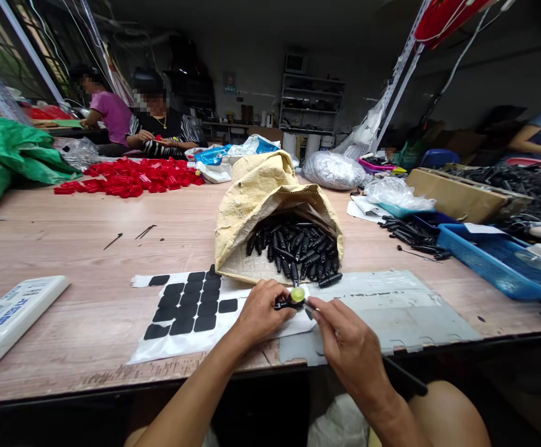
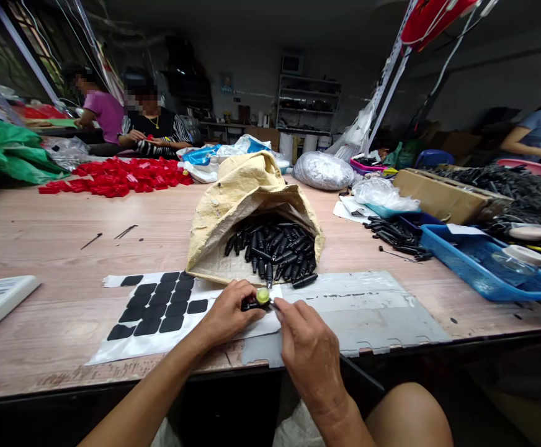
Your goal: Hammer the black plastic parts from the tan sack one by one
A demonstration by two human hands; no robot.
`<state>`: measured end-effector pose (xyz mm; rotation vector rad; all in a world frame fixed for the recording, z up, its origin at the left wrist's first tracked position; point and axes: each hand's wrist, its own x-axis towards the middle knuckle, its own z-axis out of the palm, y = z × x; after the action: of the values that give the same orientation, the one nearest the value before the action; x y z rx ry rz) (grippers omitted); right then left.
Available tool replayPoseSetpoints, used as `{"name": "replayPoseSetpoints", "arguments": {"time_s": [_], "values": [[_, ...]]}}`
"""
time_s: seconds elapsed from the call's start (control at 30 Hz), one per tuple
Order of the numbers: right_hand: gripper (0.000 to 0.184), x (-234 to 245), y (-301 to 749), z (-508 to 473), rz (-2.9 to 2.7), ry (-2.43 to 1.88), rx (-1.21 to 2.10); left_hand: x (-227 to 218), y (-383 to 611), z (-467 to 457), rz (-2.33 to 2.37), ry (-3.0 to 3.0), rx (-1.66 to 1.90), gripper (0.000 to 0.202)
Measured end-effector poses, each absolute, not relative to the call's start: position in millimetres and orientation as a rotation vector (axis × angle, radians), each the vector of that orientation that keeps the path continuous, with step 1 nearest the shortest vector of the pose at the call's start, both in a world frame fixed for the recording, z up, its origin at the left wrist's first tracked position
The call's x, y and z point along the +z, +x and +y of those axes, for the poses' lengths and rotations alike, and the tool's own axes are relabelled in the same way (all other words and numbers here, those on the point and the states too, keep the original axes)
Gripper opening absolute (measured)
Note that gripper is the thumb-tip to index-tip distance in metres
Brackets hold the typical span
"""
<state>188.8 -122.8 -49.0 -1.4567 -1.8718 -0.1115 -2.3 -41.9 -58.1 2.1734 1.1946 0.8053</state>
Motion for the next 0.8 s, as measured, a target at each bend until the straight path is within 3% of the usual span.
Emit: {"name": "replayPoseSetpoints", "arguments": {"time_s": [0.13,0.33,0.8], "values": [[0.027,-54,223,-116,-1.775,-1.530,-0.164,-55,-5,-43,1.157,2.110,0.793,0.008],[0.020,-73,284,-104,-1.949,-1.572,-0.299,-51,-5,-41,1.167,2.129,0.756,0.040],[0.021,-83,285,-103,-1.882,-1.571,-0.305,-45,-4,-43,1.197,2.176,0.718,0.045]]}}
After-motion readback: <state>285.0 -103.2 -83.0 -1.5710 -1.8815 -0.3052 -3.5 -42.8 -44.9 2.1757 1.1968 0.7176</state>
